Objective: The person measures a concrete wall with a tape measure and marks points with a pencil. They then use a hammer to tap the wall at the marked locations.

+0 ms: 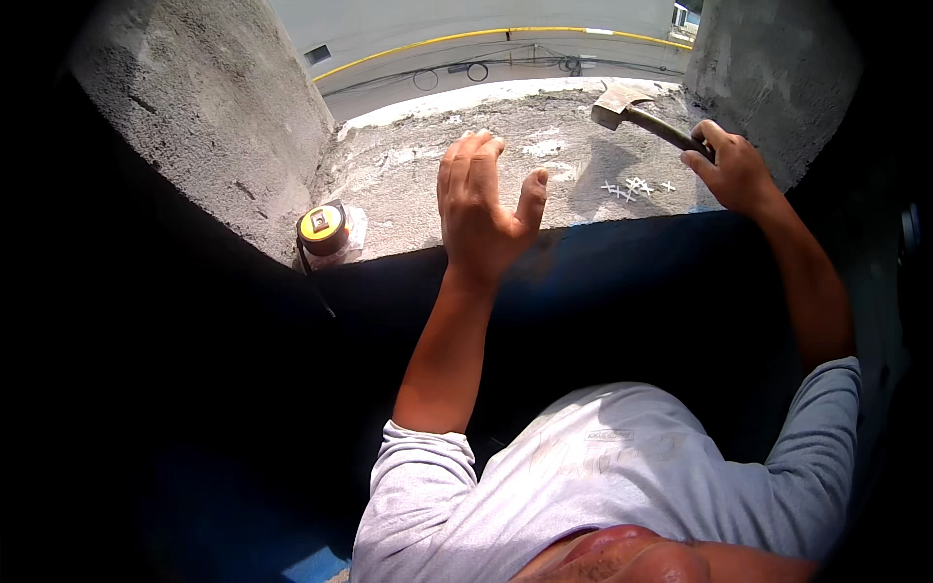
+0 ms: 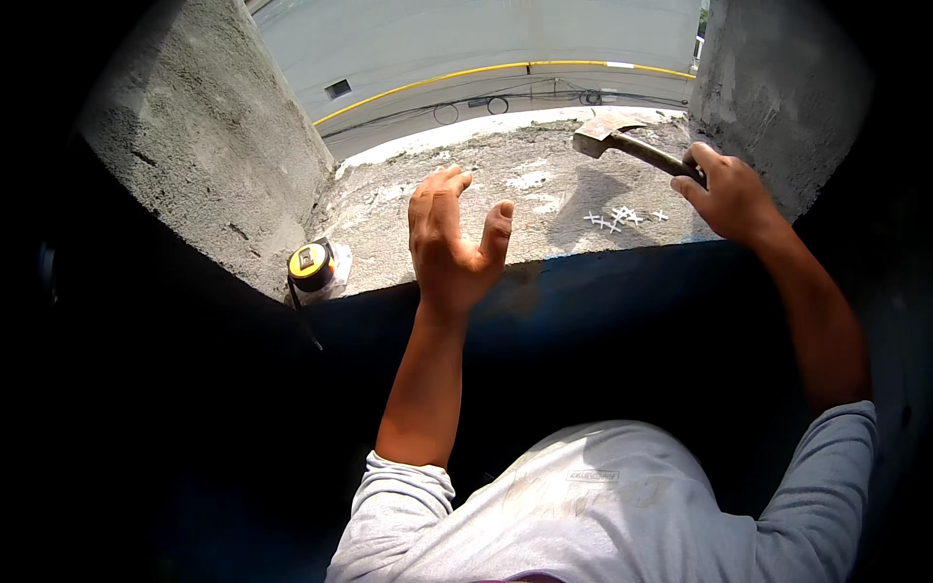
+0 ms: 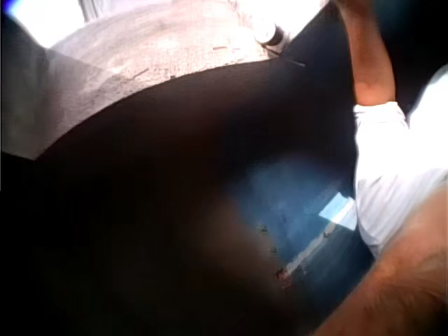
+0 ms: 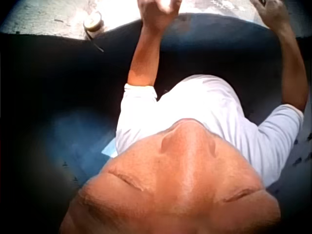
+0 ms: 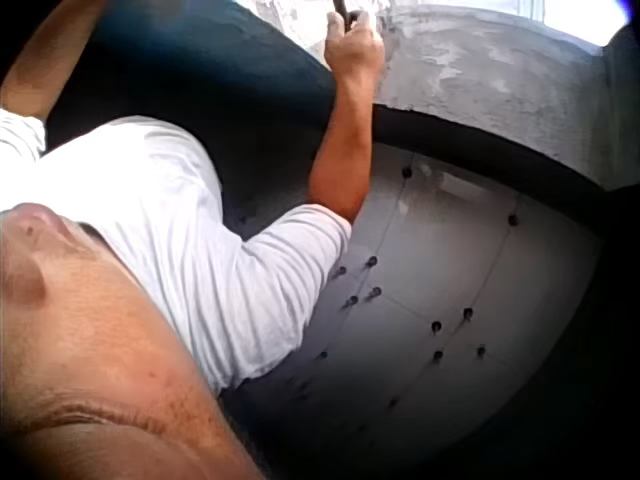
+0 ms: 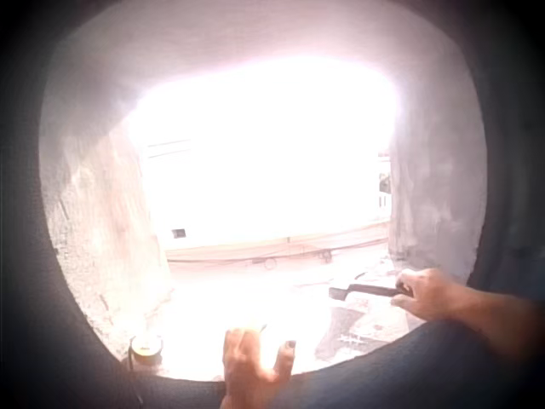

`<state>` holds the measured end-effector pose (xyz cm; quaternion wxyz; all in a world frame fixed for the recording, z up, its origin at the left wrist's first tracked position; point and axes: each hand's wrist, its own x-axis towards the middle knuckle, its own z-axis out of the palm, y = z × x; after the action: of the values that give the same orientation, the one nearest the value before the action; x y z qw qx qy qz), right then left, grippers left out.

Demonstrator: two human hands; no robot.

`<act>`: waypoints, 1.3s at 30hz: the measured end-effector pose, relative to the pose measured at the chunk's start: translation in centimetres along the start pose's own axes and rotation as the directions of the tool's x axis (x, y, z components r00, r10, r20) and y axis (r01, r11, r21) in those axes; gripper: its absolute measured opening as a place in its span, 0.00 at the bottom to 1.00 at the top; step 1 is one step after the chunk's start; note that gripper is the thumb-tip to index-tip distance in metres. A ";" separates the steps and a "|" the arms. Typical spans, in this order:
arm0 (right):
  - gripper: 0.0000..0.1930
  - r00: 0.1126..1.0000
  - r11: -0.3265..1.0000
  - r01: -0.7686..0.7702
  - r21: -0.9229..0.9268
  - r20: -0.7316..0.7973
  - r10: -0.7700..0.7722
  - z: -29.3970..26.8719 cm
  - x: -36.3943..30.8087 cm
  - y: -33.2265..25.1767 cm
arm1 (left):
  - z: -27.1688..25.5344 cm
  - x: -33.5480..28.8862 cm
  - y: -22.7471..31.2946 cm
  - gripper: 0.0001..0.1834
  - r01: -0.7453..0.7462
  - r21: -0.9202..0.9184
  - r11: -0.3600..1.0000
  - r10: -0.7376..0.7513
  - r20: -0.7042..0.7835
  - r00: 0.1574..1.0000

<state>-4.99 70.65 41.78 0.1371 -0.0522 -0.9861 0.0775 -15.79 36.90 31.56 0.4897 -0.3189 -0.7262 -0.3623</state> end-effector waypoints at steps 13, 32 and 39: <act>0.14 0.790 0.776 0.613 0.147 -0.085 -0.608 7.9 2.6 -18.0 | -7.0 -2.4 5.5 0.20 -0.172 -0.246 0.954 0.145 -0.124 0.982; 0.09 0.643 0.739 0.643 0.199 -0.665 -0.380 8.4 -4.1 -14.4 | -5.3 -4.5 8.6 0.17 -0.162 -0.417 0.894 0.143 -0.077 0.987; 0.15 0.995 0.798 0.090 0.595 -0.093 -0.043 20.3 -20.1 3.5 | -1.4 -10.1 11.1 0.14 0.137 -0.622 0.771 0.138 0.374 0.917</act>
<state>8.84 68.78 16.61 0.1858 0.0257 -0.9067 0.3778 -2.83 40.53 24.77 0.1942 -0.5326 -0.6442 -0.5134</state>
